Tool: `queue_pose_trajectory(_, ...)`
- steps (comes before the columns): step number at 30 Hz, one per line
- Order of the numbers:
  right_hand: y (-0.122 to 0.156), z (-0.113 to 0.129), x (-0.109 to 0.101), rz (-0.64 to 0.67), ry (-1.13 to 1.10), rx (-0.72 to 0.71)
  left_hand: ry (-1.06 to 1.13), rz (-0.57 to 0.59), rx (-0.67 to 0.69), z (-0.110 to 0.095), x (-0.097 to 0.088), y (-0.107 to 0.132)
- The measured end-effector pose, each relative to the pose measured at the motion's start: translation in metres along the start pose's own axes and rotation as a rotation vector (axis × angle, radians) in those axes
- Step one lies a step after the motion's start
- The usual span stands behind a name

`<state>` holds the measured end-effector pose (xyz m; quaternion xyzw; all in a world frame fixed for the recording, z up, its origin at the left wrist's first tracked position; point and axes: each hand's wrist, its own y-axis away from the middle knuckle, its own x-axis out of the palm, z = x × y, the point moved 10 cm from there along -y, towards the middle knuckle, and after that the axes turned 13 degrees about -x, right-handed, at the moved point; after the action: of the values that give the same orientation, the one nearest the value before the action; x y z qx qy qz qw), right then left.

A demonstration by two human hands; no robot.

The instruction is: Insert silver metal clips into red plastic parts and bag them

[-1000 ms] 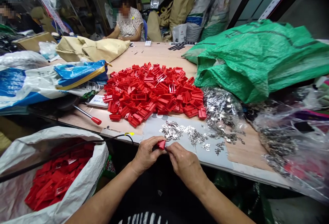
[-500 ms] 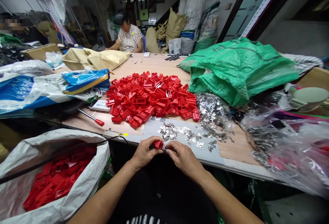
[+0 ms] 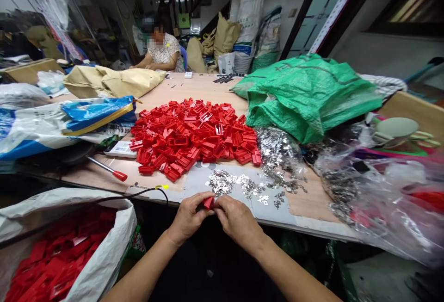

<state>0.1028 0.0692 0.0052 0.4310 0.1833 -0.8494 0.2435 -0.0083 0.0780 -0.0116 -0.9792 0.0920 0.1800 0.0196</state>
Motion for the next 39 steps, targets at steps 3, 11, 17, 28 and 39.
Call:
queue_pose_trajectory(3, 0.001, 0.002, 0.001, 0.004, 0.034, 0.012, 0.010, 0.009, -0.003, -0.001, 0.001, -0.002)
queue_pose_trajectory(11, 0.024, 0.016, -0.012, -0.115, -0.169, -0.032, 0.184, -0.155, -0.178, 0.002, -0.015, 0.028)
queue_pose_trajectory(17, 0.033, 0.030, -0.017, -0.128, -0.493, -0.049, 1.085, 0.065, -0.549, 0.009, 0.012, 0.048)
queue_pose_trajectory(28, 0.027, 0.059, -0.023, -0.052, -0.445, -0.119, 1.480, 0.053, -0.738, -0.008, 0.033, 0.064)
queue_pose_trajectory(39, 0.027, 0.049, -0.023, -0.080, -0.421, -0.117, 1.525, 0.007, -0.718, -0.009, 0.037, 0.064)
